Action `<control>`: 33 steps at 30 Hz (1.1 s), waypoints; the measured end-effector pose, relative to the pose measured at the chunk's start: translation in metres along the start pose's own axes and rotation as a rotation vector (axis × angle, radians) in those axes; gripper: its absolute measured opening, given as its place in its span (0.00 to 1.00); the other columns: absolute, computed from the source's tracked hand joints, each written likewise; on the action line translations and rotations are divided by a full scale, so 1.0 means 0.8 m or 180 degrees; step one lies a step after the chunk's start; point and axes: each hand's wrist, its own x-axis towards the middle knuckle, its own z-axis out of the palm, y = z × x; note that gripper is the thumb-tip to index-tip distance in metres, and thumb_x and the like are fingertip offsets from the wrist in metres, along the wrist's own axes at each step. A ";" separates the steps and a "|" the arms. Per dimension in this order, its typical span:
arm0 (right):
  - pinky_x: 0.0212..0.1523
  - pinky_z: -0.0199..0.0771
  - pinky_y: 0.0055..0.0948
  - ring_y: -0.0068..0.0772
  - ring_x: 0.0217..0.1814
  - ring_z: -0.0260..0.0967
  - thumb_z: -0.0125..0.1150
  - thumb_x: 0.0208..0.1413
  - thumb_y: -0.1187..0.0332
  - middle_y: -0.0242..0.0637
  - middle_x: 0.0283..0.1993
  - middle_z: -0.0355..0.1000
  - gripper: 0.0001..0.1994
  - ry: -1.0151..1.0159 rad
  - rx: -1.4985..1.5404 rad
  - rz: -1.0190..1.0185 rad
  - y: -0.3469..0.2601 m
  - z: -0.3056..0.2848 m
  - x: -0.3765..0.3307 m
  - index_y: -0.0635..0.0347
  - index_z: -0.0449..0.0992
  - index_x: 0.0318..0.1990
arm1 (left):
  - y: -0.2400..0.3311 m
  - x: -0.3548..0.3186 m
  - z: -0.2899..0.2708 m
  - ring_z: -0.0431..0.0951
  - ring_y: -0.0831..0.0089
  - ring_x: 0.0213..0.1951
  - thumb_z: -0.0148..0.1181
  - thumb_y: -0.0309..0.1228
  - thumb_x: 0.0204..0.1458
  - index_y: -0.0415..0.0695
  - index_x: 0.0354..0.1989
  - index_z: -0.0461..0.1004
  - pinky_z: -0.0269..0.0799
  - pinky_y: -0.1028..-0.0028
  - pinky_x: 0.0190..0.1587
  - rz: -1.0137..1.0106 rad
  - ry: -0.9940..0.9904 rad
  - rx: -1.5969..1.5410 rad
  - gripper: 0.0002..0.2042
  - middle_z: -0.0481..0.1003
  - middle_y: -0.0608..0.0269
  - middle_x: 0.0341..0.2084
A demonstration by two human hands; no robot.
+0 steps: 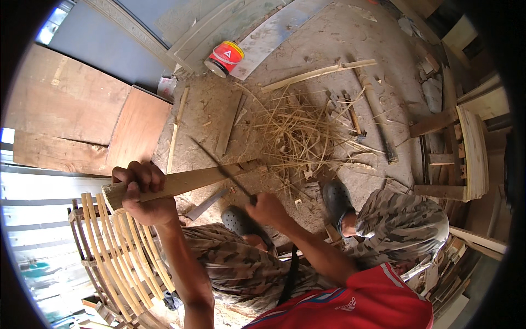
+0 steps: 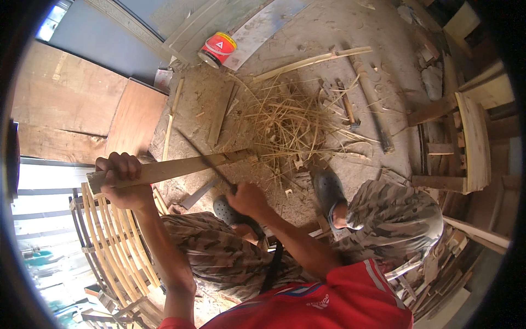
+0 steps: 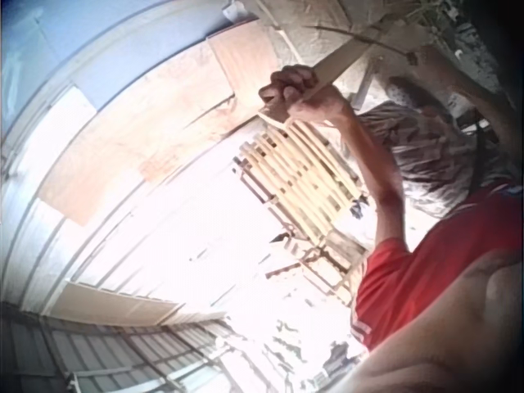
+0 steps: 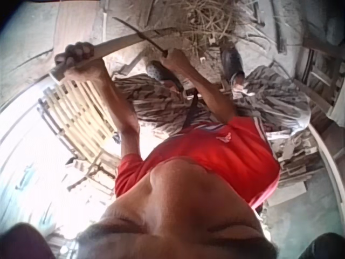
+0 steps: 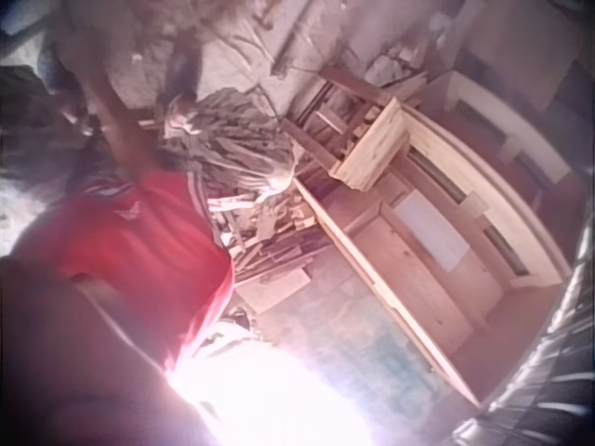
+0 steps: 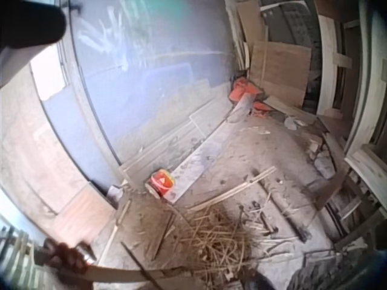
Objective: The person sits on the floor and uses a knife to shave and smooth a long bamboo strip. They repeatedly draw the blade along the strip to remove splinters and refine its surface, occasionally repositioning the strip to work different sections.
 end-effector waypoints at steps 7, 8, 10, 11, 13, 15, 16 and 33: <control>0.38 0.74 0.46 0.56 0.35 0.75 0.59 0.48 0.56 0.55 0.28 0.74 0.19 -0.0274 0.0185 0.0512 0.064 0.017 0.014 0.67 0.78 0.32 | -0.001 0.002 0.002 0.51 0.81 0.18 0.50 0.31 0.47 0.50 0.25 0.52 0.50 0.81 0.19 -0.0114 -0.0036 -0.0181 0.11 0.53 0.69 0.17; 0.38 0.74 0.46 0.57 0.36 0.75 0.58 0.48 0.56 0.56 0.28 0.74 0.19 -0.0564 0.0062 0.0745 0.086 0.002 0.030 0.68 0.78 0.33 | -0.001 0.004 0.000 0.51 0.81 0.18 0.50 0.32 0.47 0.50 0.26 0.52 0.50 0.81 0.19 0.0024 0.0033 -0.0113 0.11 0.53 0.70 0.17; 0.38 0.75 0.46 0.58 0.36 0.75 0.58 0.50 0.55 0.57 0.28 0.74 0.21 -0.0585 -0.0089 0.0875 0.108 0.005 0.043 0.71 0.77 0.32 | -0.004 0.001 -0.003 0.51 0.81 0.18 0.50 0.32 0.49 0.50 0.27 0.52 0.50 0.81 0.19 0.0234 0.0164 0.0003 0.11 0.52 0.70 0.17; 0.38 0.75 0.45 0.58 0.35 0.75 0.57 0.50 0.55 0.58 0.28 0.74 0.21 -0.0377 -0.0139 0.0784 0.116 0.026 0.029 0.72 0.77 0.32 | -0.001 0.001 -0.009 0.51 0.81 0.18 0.51 0.35 0.50 0.50 0.28 0.53 0.49 0.82 0.19 0.0027 0.0118 -0.0180 0.11 0.51 0.70 0.17; 0.37 0.76 0.45 0.58 0.35 0.75 0.56 0.51 0.55 0.59 0.28 0.74 0.22 -0.0108 -0.0325 0.0611 0.097 0.029 0.034 0.73 0.76 0.30 | -0.003 0.002 -0.008 0.51 0.81 0.18 0.51 0.36 0.50 0.50 0.28 0.53 0.49 0.82 0.18 0.0111 0.0152 -0.0029 0.12 0.51 0.70 0.17; 0.36 0.76 0.46 0.59 0.34 0.75 0.56 0.50 0.56 0.61 0.28 0.74 0.21 -0.0153 -0.0560 0.0675 0.056 0.024 0.014 0.74 0.76 0.28 | 0.001 -0.004 -0.012 0.51 0.81 0.18 0.50 0.38 0.49 0.50 0.28 0.52 0.48 0.82 0.18 0.0190 0.0278 0.0223 0.12 0.52 0.70 0.17; 0.34 0.75 0.47 0.59 0.34 0.75 0.56 0.50 0.57 0.61 0.27 0.74 0.21 -0.0196 -0.0532 0.0594 0.056 0.025 0.017 0.73 0.76 0.27 | 0.003 -0.004 -0.011 0.51 0.81 0.18 0.50 0.37 0.48 0.50 0.27 0.52 0.48 0.82 0.18 0.0140 0.0234 0.0215 0.12 0.52 0.70 0.17; 0.33 0.73 0.47 0.56 0.31 0.74 0.59 0.47 0.57 0.55 0.22 0.72 0.15 0.0081 0.0626 -0.0714 -0.022 0.015 0.000 0.62 0.78 0.25 | 0.002 0.002 -0.002 0.52 0.80 0.17 0.51 0.33 0.46 0.50 0.25 0.52 0.50 0.81 0.18 -0.0094 0.0154 0.0061 0.12 0.52 0.69 0.16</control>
